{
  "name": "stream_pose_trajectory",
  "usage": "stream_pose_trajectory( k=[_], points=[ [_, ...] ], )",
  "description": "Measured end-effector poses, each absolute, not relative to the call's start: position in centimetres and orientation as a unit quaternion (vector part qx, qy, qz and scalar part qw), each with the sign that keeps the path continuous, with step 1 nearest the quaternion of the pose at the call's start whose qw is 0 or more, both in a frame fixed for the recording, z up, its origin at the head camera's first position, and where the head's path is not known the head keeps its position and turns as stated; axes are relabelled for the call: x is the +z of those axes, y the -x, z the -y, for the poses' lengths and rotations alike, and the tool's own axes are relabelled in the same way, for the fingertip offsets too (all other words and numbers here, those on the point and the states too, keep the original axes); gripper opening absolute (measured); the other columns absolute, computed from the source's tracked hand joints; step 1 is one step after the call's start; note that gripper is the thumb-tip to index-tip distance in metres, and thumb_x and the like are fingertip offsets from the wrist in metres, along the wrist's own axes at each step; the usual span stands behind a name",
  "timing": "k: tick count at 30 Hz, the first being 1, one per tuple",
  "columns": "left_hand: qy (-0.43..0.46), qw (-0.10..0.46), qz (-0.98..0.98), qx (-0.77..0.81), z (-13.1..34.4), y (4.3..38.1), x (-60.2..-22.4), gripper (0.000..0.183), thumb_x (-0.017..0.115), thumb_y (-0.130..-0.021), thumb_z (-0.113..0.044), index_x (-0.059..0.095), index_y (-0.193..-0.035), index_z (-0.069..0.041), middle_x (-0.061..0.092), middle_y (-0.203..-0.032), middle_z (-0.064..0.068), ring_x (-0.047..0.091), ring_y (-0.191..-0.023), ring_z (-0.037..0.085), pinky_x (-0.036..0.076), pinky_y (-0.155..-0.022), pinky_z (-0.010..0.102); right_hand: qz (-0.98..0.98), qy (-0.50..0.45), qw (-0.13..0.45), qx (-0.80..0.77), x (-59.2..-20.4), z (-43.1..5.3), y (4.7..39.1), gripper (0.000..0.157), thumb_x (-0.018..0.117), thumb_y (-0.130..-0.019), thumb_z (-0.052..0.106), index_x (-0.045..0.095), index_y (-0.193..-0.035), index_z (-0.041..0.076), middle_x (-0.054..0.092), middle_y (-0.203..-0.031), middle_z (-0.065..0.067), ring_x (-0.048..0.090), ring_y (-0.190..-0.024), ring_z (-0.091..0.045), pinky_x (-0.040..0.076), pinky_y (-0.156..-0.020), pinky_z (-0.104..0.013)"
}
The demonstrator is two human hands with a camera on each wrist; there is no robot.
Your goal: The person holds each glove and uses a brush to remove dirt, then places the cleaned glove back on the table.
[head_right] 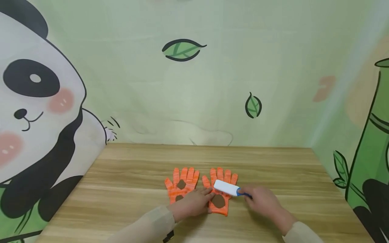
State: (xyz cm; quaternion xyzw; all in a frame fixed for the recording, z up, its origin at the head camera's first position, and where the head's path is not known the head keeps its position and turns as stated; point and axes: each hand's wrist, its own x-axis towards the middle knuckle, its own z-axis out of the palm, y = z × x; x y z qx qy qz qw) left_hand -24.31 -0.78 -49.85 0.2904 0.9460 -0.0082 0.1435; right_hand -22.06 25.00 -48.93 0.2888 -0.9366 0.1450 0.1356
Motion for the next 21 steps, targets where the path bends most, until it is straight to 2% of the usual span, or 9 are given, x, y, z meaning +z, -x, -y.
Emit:
stream_pose_trajectory(
  k=[5, 9, 13, 16, 18, 21],
  points=[
    [-0.295, 0.146, -0.944, -0.005, 0.86, 24.41, -49.71, 0.063, 0.066, -0.097, -0.048, 0.05, -0.153, -0.023, 0.043, -0.164, -0.004, 0.043, -0.151, 0.016, 0.041, -0.12, 0.035, 0.954, -0.223, 0.138, 0.147, -48.79, -24.89, 22.05, 0.022, 0.076, -0.086, 0.006, 0.08, -0.106, 0.015, 0.081, -0.101, -0.004, 0.077, -0.088, -0.022, 0.06, -0.07, -0.036],
    [-0.295, 0.145, -0.944, -0.006, 0.93, 24.54, -49.82, 0.063, 0.066, -0.097, -0.048, 0.05, -0.153, -0.024, 0.044, -0.163, -0.004, 0.043, -0.151, 0.016, 0.042, -0.12, 0.035, 0.938, -0.27, 0.164, 0.14, -48.74, -24.78, 22.14, 0.021, 0.079, -0.082, 0.005, 0.08, -0.1, 0.016, 0.081, -0.094, 0.0, 0.075, -0.083, -0.017, 0.059, -0.067, -0.031],
    [-0.287, 0.15, -0.946, -0.002, 0.98, 24.72, -49.61, 0.063, 0.067, -0.097, -0.046, 0.05, -0.153, -0.024, 0.043, -0.163, -0.004, 0.043, -0.151, 0.016, 0.041, -0.12, 0.036, 0.945, -0.26, 0.128, 0.15, -48.58, -24.59, 22.46, 0.02, 0.076, -0.085, 0.005, 0.079, -0.103, 0.015, 0.081, -0.098, -0.003, 0.072, -0.081, -0.013, 0.056, -0.065, -0.03],
    [-0.286, 0.151, -0.946, -0.003, 0.97, 24.7, -49.42, 0.062, 0.067, -0.097, -0.047, 0.05, -0.152, -0.024, 0.043, -0.164, -0.004, 0.042, -0.151, 0.016, 0.041, -0.12, 0.035, 0.955, -0.212, 0.135, 0.155, -48.68, -24.74, 22.72, 0.02, 0.076, -0.087, 0.008, 0.079, -0.104, 0.016, 0.08, -0.099, -0.004, 0.071, -0.079, -0.014, 0.054, -0.062, -0.031],
    [-0.289, 0.147, -0.946, -0.006, 0.98, 24.56, -49.38, 0.062, 0.067, -0.097, -0.047, 0.051, -0.152, -0.023, 0.043, -0.163, -0.004, 0.043, -0.151, 0.016, 0.042, -0.12, 0.035, 0.949, -0.223, 0.163, 0.152, -48.88, -24.9, 22.71, 0.02, 0.079, -0.084, 0.007, 0.08, -0.101, 0.016, 0.08, -0.096, -0.003, 0.074, -0.08, -0.018, 0.056, -0.062, -0.032],
    [-0.293, 0.142, -0.946, -0.009, 1.0, 24.4, -49.41, 0.063, 0.067, -0.097, -0.047, 0.051, -0.152, -0.023, 0.044, -0.163, -0.003, 0.044, -0.15, 0.016, 0.042, -0.12, 0.036, 0.933, -0.278, 0.168, 0.152, -49.15, -25.0, 22.53, 0.02, 0.081, -0.08, 0.005, 0.08, -0.098, 0.016, 0.08, -0.093, 0.0, 0.075, -0.082, -0.019, 0.058, -0.067, -0.033]
  ],
)
